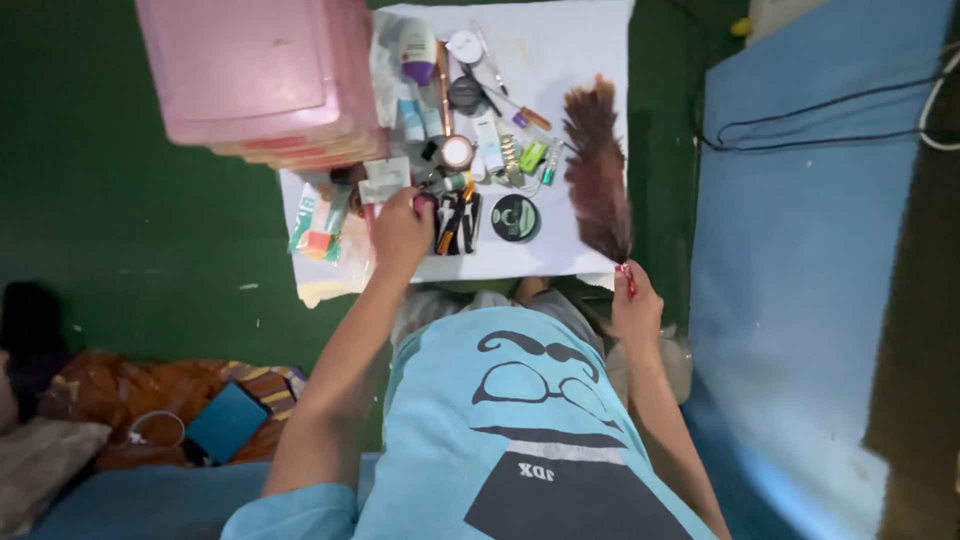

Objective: The person uses a feather duster to wipe a white table surface covered with various cosmetic items. They repeatedly sweep the duster across the table, occasionally moving items like tubes and compacts aside to reach the surface underneath.

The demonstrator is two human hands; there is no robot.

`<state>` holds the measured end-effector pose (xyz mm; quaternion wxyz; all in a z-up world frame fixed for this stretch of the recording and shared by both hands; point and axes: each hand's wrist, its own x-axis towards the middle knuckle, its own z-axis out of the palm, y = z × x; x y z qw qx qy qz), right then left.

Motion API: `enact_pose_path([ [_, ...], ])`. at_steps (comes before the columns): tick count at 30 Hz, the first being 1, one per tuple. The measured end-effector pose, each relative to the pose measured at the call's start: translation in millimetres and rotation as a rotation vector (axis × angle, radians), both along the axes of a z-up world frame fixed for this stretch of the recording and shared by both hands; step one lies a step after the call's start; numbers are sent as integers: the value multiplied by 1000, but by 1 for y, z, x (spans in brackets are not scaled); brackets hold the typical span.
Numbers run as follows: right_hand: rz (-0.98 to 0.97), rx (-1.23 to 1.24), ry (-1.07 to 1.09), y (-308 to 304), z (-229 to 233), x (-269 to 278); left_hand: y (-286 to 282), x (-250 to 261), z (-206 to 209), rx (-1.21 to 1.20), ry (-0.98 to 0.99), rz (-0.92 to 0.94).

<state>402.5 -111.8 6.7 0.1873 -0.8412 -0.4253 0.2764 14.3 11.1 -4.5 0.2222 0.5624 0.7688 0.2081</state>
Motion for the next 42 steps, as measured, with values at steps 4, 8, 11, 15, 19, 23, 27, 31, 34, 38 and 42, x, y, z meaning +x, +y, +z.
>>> enact_pose_path([
  [4, -46, 89, 47, -7, 18, 5, 38, 54, 3, 86, 90, -248],
  [8, -17, 2, 86, -20, 19, 23, 64, 87, -3, 47, 174, -413],
  [11, 43, 1, 116, -27, 40, 29, 76, 101, -17, -32, 250, -376],
  [15, 43, -47, 133, -46, 32, 46, 79, 103, -62, -36, 270, -337],
  [19, 34, -18, 224, -48, 14, 54, 66, 91, -40, -147, 197, -145],
  [23, 14, 178, 239, -34, -2, 51, 37, 55, -13, 117, 92, -58],
  [27, 91, 179, 88, -8, 10, 34, 26, 23, -28, 100, 183, -23],
  [31, 15, 81, -60, 3, -5, 25, 32, 24, -13, 127, 274, -61],
  [34, -17, 100, -83, 3, -11, 21, 46, 42, 7, 179, 320, -141],
  [38, 15, -125, -123, -8, 2, 28, 77, 67, -24, 318, 318, -274],
  [42, -38, -27, -116, -24, 6, 33, 95, 107, -21, 171, 228, -280],
])
